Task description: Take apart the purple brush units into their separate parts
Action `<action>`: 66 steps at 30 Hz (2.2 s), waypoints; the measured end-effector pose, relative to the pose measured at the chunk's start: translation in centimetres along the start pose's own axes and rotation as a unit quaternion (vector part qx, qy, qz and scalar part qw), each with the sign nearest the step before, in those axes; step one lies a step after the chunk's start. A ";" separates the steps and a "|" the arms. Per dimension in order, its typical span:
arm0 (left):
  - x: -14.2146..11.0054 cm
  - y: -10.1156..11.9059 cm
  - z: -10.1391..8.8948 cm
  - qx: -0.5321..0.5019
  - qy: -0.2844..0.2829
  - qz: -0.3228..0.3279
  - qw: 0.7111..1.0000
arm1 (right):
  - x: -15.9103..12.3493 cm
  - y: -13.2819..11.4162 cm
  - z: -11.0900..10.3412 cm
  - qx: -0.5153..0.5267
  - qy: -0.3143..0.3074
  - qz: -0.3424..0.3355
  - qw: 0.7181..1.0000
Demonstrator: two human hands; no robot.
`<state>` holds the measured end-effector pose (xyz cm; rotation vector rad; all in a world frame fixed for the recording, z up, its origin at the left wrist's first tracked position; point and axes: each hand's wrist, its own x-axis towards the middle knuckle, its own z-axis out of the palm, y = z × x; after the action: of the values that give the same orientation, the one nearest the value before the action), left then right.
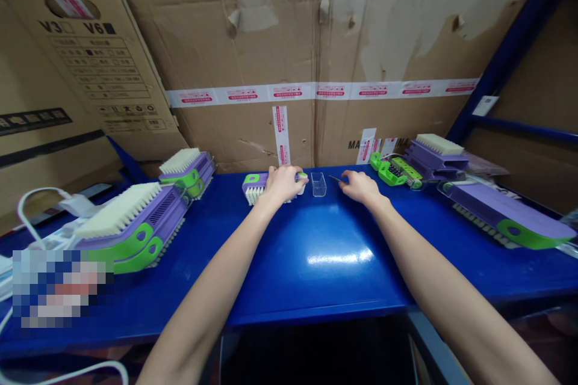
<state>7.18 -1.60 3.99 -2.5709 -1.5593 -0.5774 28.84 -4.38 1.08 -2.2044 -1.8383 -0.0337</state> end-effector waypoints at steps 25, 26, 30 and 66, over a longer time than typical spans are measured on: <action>-0.7 0.5 0.2 -0.048 0.045 0.007 0.998 | -2.3 -6.8 1.9 0.169 0.089 -0.198 0.961; -0.8 0.5 0.2 -0.049 0.047 0.012 0.998 | -2.3 -6.8 1.9 0.173 0.093 -0.195 0.961; -1.1 0.4 0.5 -0.032 0.091 0.020 0.995 | -2.1 -6.7 1.7 0.213 0.130 -0.175 0.953; -1.8 -2.2 1.8 0.120 0.188 0.082 0.971 | -2.7 -5.8 0.1 -0.027 0.058 -0.129 0.990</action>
<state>5.03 -1.60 1.37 -2.2237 -1.1983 -0.7529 22.68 -6.03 1.62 -1.9389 -2.0633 -0.2586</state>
